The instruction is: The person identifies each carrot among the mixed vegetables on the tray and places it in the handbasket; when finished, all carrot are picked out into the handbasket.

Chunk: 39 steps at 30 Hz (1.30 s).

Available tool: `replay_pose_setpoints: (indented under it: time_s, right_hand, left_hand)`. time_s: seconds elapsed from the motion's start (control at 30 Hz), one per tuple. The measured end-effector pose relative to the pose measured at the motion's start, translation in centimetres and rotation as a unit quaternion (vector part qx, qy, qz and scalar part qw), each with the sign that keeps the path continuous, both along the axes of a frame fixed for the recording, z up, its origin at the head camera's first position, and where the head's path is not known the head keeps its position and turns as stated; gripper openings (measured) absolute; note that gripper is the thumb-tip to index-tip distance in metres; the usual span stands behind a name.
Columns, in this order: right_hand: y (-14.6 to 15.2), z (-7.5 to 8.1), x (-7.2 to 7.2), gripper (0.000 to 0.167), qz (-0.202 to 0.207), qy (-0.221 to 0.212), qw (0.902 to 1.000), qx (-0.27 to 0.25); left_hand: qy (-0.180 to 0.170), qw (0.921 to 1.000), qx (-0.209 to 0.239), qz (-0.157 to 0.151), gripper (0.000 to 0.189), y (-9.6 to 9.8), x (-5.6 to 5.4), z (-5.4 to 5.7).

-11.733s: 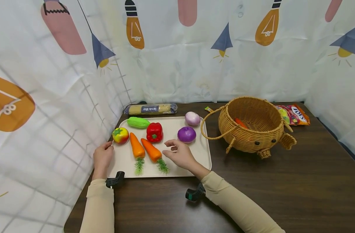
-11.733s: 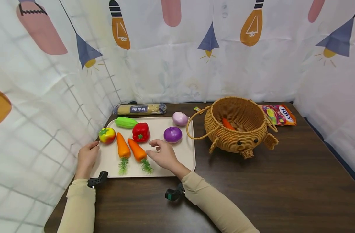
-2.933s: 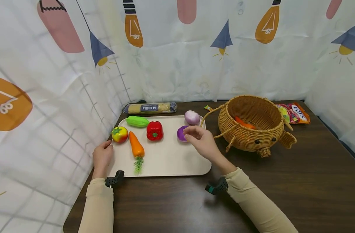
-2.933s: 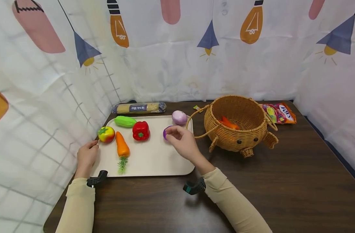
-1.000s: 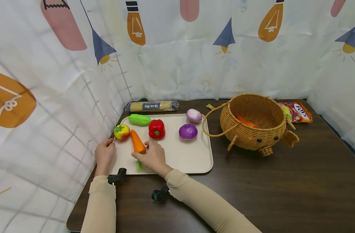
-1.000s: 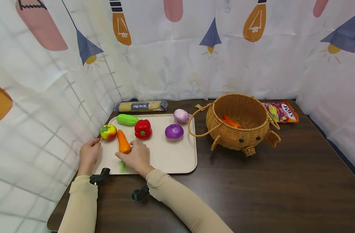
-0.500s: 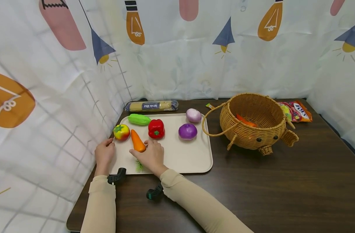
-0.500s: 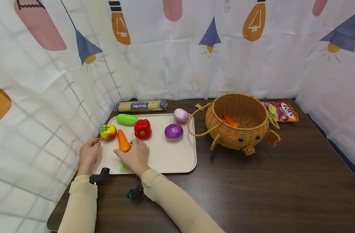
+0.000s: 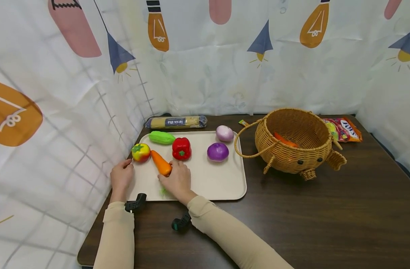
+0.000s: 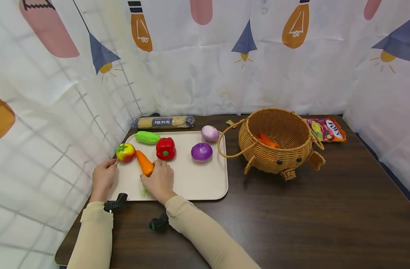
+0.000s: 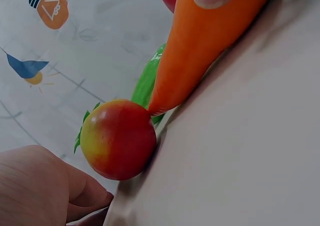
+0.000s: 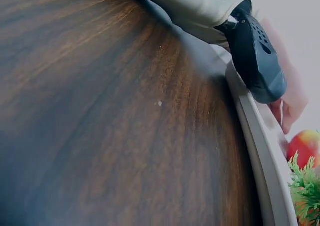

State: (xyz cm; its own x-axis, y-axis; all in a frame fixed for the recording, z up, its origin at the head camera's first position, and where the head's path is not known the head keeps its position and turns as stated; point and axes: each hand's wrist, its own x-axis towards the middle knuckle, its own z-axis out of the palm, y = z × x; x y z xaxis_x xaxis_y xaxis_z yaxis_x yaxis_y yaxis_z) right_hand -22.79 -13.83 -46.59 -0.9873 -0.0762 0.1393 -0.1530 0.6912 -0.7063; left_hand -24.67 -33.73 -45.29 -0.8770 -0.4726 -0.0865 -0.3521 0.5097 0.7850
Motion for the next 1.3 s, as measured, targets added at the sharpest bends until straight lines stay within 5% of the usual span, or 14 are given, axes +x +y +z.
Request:
replay_pose_setpoints:
  time_s: [0.47, 0.87, 1.3]
  right_hand:
    - [3.1, 0.3, -0.5, 0.048, 0.014, 0.015, 0.9972, -0.071]
    - [5.9, 0.1, -0.6, 0.043, 0.062, 0.086, 0.9822, -0.155]
    - [10.0, 1.1, -0.5, 0.043, 0.084, 0.094, 0.9736, -0.191]
  left_hand:
    - [0.000, 1.0000, -0.002, 0.002, 0.047, 0.1, -0.1, 0.0]
    - [-0.004, 1.0000, -0.003, -0.004, 0.047, -0.1, 0.3, 0.1]
    - [0.001, 1.0000, -0.005, -0.006, 0.047, 0.1, 0.2, 0.1]
